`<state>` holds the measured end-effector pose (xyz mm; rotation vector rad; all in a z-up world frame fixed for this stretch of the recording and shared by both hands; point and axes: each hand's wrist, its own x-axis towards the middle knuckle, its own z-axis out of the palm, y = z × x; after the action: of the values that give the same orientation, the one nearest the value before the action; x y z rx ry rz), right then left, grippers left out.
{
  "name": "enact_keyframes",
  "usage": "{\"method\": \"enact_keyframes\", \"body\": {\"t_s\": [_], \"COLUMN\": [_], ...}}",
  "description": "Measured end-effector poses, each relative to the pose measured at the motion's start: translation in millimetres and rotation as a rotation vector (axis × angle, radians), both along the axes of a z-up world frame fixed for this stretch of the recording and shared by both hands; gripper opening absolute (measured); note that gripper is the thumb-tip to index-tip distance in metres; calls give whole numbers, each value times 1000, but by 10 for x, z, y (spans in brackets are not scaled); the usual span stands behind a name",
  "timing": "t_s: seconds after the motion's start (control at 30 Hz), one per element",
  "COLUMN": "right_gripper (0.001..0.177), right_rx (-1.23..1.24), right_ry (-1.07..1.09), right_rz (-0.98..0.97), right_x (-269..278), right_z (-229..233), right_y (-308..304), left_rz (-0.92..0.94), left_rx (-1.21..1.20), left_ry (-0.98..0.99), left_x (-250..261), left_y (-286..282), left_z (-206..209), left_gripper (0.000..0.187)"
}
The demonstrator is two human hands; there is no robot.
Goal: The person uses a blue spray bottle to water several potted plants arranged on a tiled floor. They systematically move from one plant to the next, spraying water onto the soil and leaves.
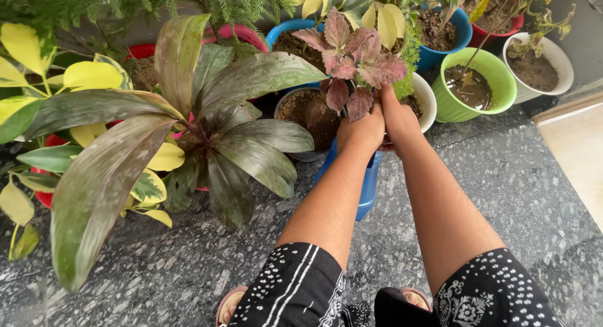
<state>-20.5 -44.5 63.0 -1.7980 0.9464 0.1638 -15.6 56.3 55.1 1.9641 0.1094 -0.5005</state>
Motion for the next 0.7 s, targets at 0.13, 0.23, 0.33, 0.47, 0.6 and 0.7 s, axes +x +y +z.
{"method": "enact_keyframes", "body": {"t_s": [0.13, 0.23, 0.33, 0.47, 0.6, 0.7], "right_gripper": [81, 69, 60, 53, 57, 50], "right_rx": [-24, 153, 119, 133, 108, 36], "right_ry": [23, -92, -236, -295, -262, -406], "right_rz": [-25, 23, 143, 211, 206, 257], "right_x": [6, 1, 14, 73, 315, 539], "right_z": [68, 77, 139, 255, 214, 39], "right_y": [-52, -104, -111, -108, -107, -16], "left_rz": [-87, -121, -64, 92, 117, 124], "left_rx": [134, 238, 265, 213, 194, 178], "left_ry": [-78, -116, -189, -284, -305, -252], "left_x": [-45, -100, -150, -98, 93, 189], "left_y": [-18, 97, 328, 560, 586, 491], "left_z": [109, 286, 491, 567, 478, 359], "left_gripper": [83, 79, 69, 58, 61, 64]}}
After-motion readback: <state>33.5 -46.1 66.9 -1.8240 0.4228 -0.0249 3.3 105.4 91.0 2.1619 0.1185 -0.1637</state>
